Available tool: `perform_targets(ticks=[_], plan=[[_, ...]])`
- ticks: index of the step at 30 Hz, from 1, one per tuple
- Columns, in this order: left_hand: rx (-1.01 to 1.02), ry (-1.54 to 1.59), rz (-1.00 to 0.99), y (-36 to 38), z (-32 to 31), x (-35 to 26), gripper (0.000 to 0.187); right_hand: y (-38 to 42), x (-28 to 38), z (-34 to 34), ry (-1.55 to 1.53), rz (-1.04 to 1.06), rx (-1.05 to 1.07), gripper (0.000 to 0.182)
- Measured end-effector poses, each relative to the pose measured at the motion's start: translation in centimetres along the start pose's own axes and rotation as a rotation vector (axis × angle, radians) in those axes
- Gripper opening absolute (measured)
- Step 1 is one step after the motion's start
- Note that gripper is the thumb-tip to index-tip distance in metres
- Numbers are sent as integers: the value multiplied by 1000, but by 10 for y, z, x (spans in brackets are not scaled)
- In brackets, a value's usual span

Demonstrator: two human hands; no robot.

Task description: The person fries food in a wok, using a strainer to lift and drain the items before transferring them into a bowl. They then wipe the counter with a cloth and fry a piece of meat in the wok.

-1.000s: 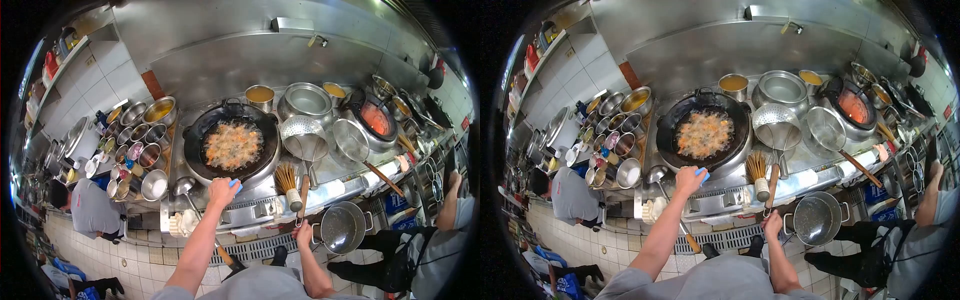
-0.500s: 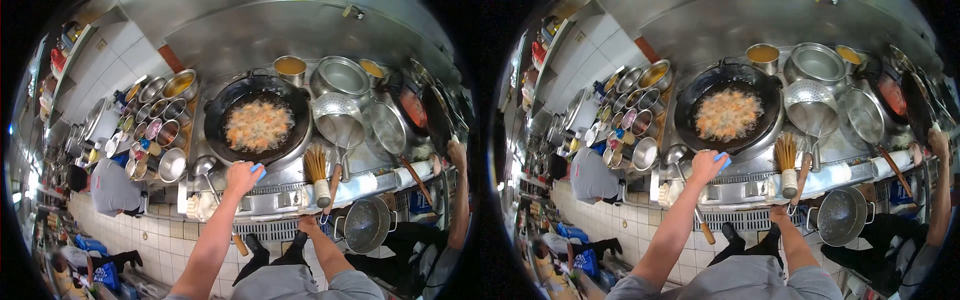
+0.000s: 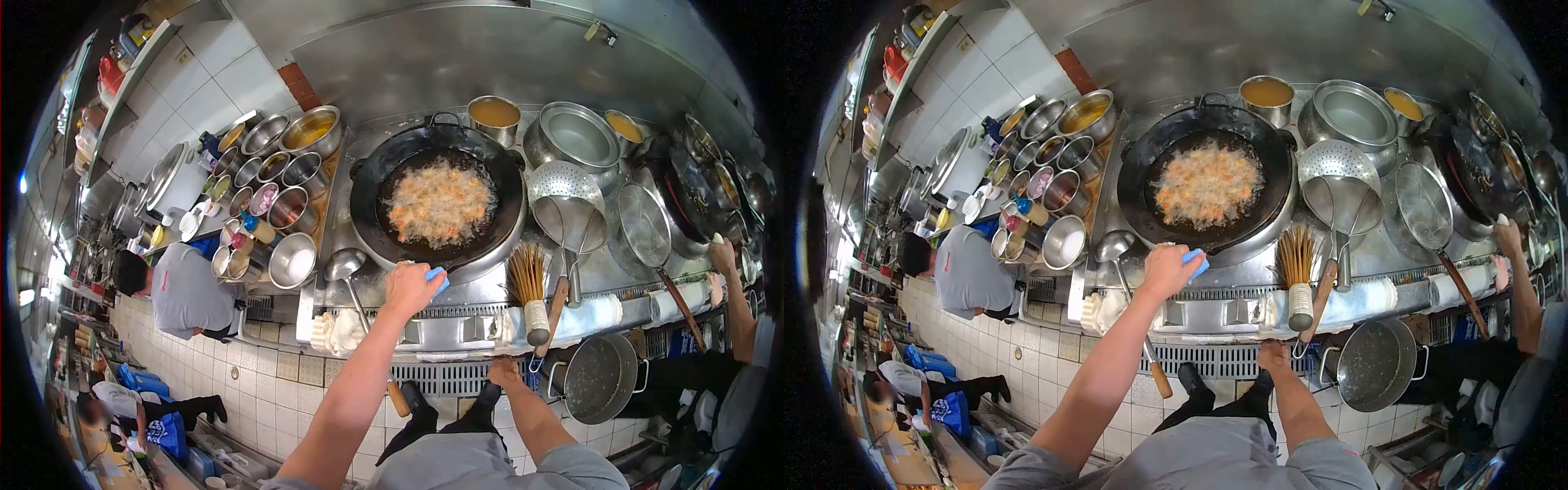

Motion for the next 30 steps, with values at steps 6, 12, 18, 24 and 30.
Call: perform_targets(ticks=[6,12,18,24,30], plan=[[28,8,17,0,5,-2,44,12,-4,19,-194,18,11,40],[9,10,-14,1,1,-1,45,18,-4,40,-222,-18,138,50],[-6,29,-12,1,-1,1,45,11,-4,38,-273,-27,309,54],[-9,22,-4,1,-1,0,45,15,-4,37,-258,-40,121,56],[62,7,28,-1,1,-2,44,23,-1,30,-212,-27,-7,61]])
Point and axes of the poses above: each hand's wrist, its own y-axis away from the middle knuckle, its own z-axis out of the back of the hand, x = y × z, the point moved 1 cm from there along -y, towards the middle knuckle, and after that the axes turned 3 degrees about y, right-handed, at the moved point
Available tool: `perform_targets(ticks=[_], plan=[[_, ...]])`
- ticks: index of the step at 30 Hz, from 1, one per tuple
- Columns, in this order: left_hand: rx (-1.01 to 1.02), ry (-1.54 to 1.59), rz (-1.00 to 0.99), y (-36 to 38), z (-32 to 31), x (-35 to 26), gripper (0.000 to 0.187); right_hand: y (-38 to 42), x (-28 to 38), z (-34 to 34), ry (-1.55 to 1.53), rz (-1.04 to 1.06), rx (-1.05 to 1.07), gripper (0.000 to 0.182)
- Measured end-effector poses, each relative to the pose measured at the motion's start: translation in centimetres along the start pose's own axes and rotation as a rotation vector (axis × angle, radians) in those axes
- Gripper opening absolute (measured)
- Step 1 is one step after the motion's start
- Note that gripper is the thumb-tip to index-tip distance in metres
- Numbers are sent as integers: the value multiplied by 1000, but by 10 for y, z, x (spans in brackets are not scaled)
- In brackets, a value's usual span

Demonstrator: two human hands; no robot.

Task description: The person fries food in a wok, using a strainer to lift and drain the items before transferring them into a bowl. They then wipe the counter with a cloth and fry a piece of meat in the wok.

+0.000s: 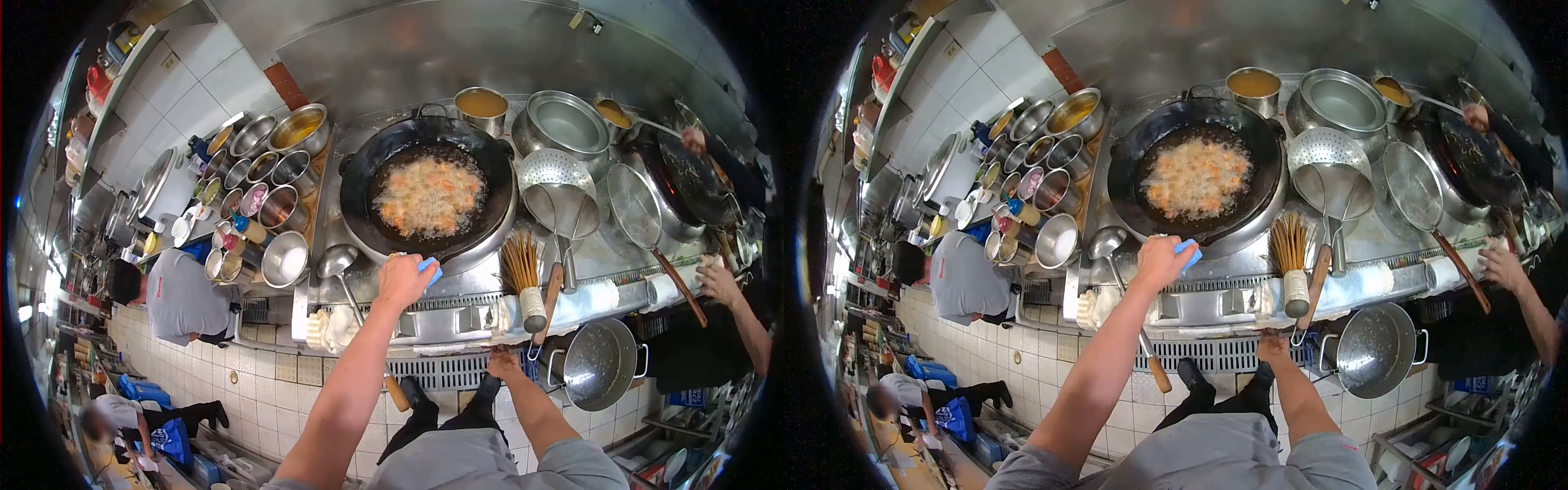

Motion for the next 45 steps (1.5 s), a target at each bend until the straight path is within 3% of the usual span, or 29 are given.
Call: perform_targets(ticks=[5,6,9,13,14,16,18,21,23,25,28,30,31,34,35,40,42,45], plan=[[-52,38,-19,10,-4,-5,43,35,-5,-11,-10,93,-297,70],[-81,43,-63,15,1,-8,44,51,-2,4,-123,56,-236,68],[-102,82,-88,14,3,-10,46,83,-12,-4,-247,50,-315,58],[-101,89,-61,7,-11,-1,45,97,-36,6,-1200,-360,-211,50],[-122,71,-87,10,-12,-2,46,110,-33,46,-1673,-405,-330,52],[-122,4,-115,9,-9,-6,41,130,-18,130,-2210,-364,-489,56],[-73,21,-102,4,-10,-9,41,129,-16,175,-2252,-293,-534,58],[-42,38,-85,5,-15,-10,42,122,-20,215,-2187,-80,-416,44],[-92,25,-97,10,-10,-13,41,131,-26,245,-1744,-406,-404,25],[-69,25,-97,8,-8,-16,41,129,-32,260,-1597,-330,-551,19],[-82,43,-83,8,-10,-17,41,154,-12,283,-1534,-278,-565,16],[-101,59,-109,10,-13,-11,41,179,9,286,-1859,-86,-490,15],[-115,67,-104,8,-8,-12,41,184,15,282,-1978,-6,-415,16],[-89,76,-106,14,-9,-13,44,191,39,298,-1592,-11,-431,32],[-89,90,-98,13,-9,-14,43,186,43,303,-1588,-4,-421,32],[-94,97,-111,14,-8,-12,44,138,52,289,-1010,193,-682,52],[-97,102,-96,13,-12,-13,44,116,56,288,-885,304,-799,51],[-97,97,-82,16,-10,-15,44,90,82,328,-922,327,-703,50]])
Point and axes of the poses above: each hand's wrist, its own y-axis away from the middle knuckle, its own z-axis out of the back of the hand, x = y × z, the point moved 1 cm from there along -y, towards the middle knuckle, and after that the axes turned 3 degrees about y, right-handed, at the moved point
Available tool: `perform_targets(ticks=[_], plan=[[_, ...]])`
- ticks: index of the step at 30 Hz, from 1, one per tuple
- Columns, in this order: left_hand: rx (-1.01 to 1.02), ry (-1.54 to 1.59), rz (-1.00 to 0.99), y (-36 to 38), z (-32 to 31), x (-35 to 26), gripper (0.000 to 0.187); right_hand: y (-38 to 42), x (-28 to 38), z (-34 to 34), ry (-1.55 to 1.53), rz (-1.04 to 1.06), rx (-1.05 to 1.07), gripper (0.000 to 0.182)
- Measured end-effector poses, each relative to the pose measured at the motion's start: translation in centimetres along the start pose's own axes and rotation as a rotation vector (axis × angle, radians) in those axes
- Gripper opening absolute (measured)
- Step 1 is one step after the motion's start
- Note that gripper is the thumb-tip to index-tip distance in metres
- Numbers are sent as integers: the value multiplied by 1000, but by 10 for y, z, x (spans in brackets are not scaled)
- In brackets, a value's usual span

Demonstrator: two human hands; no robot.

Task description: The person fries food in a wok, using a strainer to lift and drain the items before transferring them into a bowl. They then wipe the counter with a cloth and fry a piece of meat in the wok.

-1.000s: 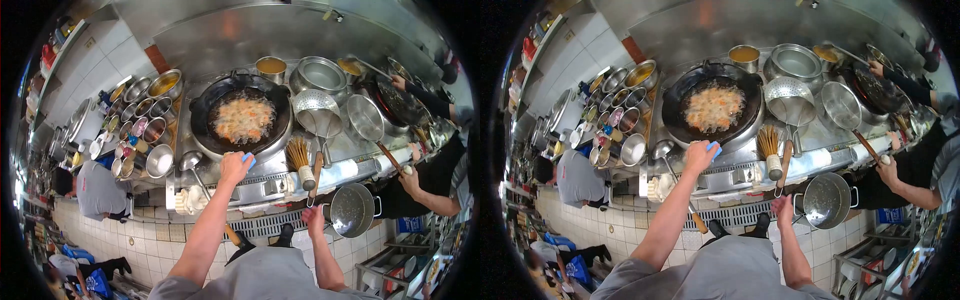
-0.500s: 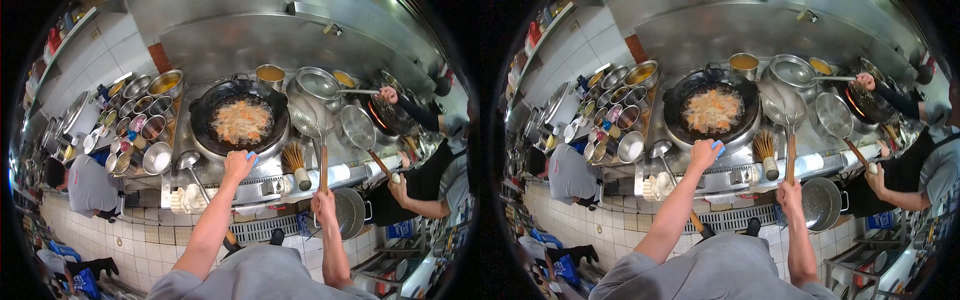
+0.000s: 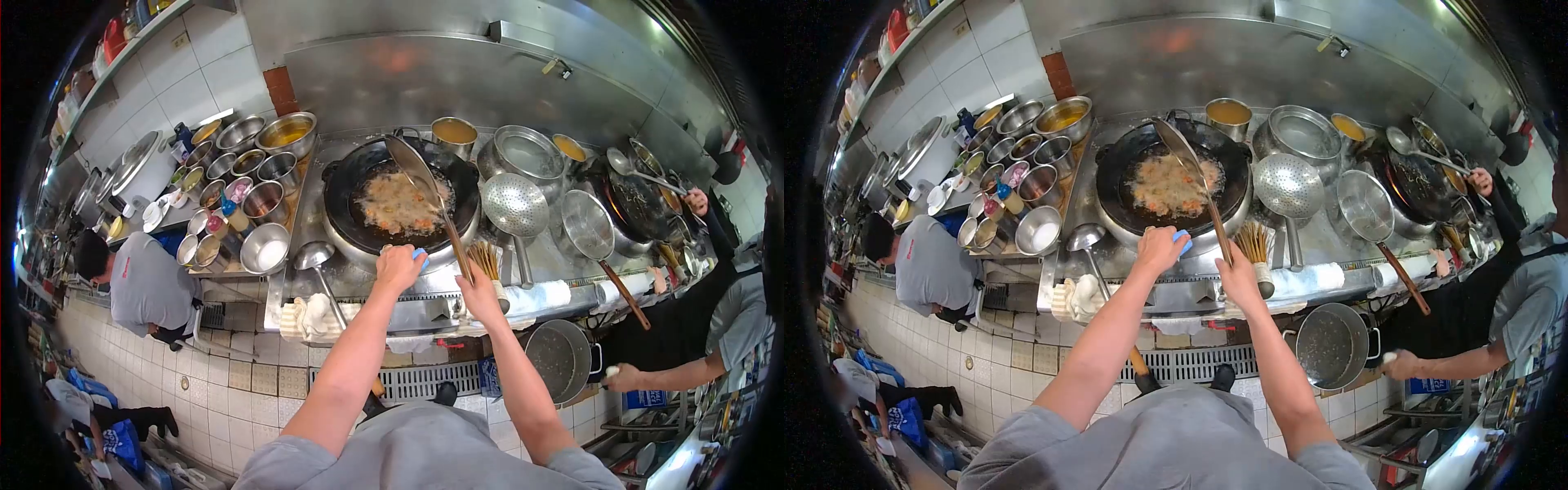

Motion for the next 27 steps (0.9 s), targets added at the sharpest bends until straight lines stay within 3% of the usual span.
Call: perform_targets(ticks=[5,8,11,13,17,22,24,27], plan=[[21,-3,7,-2,2,1,44,-48,0,-17,-70,-345,96,39],[7,-10,13,-3,3,3,43,-19,10,-19,-294,-368,132,34],[86,3,2,-1,8,3,39,10,-25,-18,-142,-120,51,40],[60,43,-1,-1,3,7,39,34,-15,7,-153,-196,92,44],[4,55,4,-3,-4,9,40,39,-3,24,-277,-424,57,16],[10,73,12,0,-1,9,40,26,-8,5,-336,-316,25,29],[1,81,6,1,2,7,40,42,10,8,-105,-98,-40,45],[35,95,28,1,3,6,39,45,11,6,-222,-243,63,49]])
Point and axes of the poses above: each hand's wrist, its own y-axis away from the middle knuckle, its own z-axis out of the back of the hand, x = y × z, the point moved 1 cm from there along -y, towards the middle knuckle, and after that the axes turned 3 degrees about y, right-handed, at the moved point
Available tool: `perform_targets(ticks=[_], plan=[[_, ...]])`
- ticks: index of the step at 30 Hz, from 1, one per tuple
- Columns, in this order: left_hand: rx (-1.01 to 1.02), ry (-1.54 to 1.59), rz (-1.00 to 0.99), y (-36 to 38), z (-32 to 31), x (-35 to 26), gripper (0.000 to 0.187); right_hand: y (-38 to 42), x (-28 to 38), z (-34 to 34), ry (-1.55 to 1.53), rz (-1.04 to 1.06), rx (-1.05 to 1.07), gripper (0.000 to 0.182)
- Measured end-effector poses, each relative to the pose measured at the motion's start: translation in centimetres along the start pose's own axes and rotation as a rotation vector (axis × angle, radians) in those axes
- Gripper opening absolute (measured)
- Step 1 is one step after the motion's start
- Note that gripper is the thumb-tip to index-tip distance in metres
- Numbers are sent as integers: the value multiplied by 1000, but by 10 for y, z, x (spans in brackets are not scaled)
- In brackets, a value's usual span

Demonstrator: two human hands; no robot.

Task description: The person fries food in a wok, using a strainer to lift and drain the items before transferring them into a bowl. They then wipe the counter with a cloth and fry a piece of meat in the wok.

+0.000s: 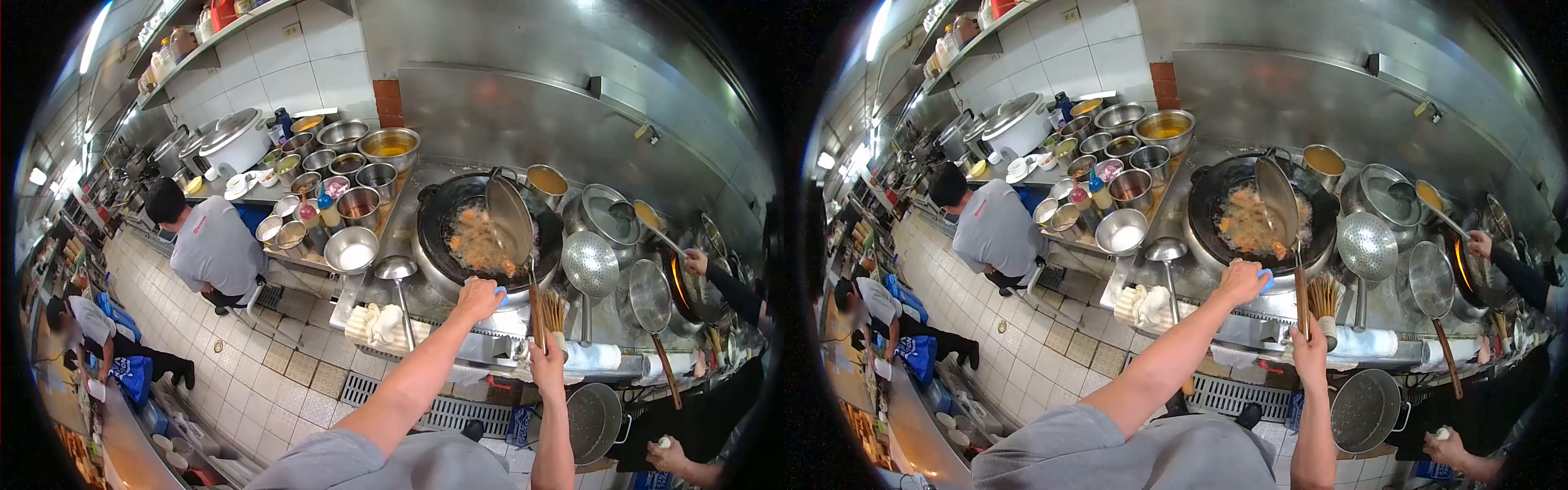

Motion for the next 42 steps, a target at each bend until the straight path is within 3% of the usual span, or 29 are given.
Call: perform_targets(ticks=[7,9,11,15,22,25,27,28,31,34,42], plan=[[-29,-13,-13,0,2,-1,36,-42,10,-12,-34,-166,49,47],[-9,-24,-18,2,4,-2,37,-58,-17,-19,139,401,-229,46],[-14,-1,-4,2,6,0,38,-67,-24,-24,111,377,-251,45],[-2,-51,-59,-4,-6,6,39,-53,-18,-27,-59,-99,-91,42],[3,-38,-33,0,1,-2,39,-55,-8,-6,-246,-139,-73,42],[4,-34,-23,0,3,-3,39,-70,-17,-6,-81,25,-167,41],[-4,-39,-38,0,1,-2,39,-67,-20,-13,-118,-81,-180,39],[-21,-38,-51,-1,-1,0,39,-65,-18,-18,-83,-25,-180,40],[-37,-24,-53,-1,-3,1,39,-41,1,-19,-472,-314,-31,17],[-35,-41,-44,-2,-3,1,39,-29,14,-21,-549,-375,24,8],[-55,-44,-51,1,-1,-1,38,2,42,-18,-473,-293,98,33]])
Point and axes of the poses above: each hand's wrist, its own y-axis away from the middle knuckle, its own z-axis out of the back of the hand, x = y × z, the point moved 1 cm from there along -y, towards the middle knuckle, and after that the axes turned 3 degrees about y, right-handed, at the moved point
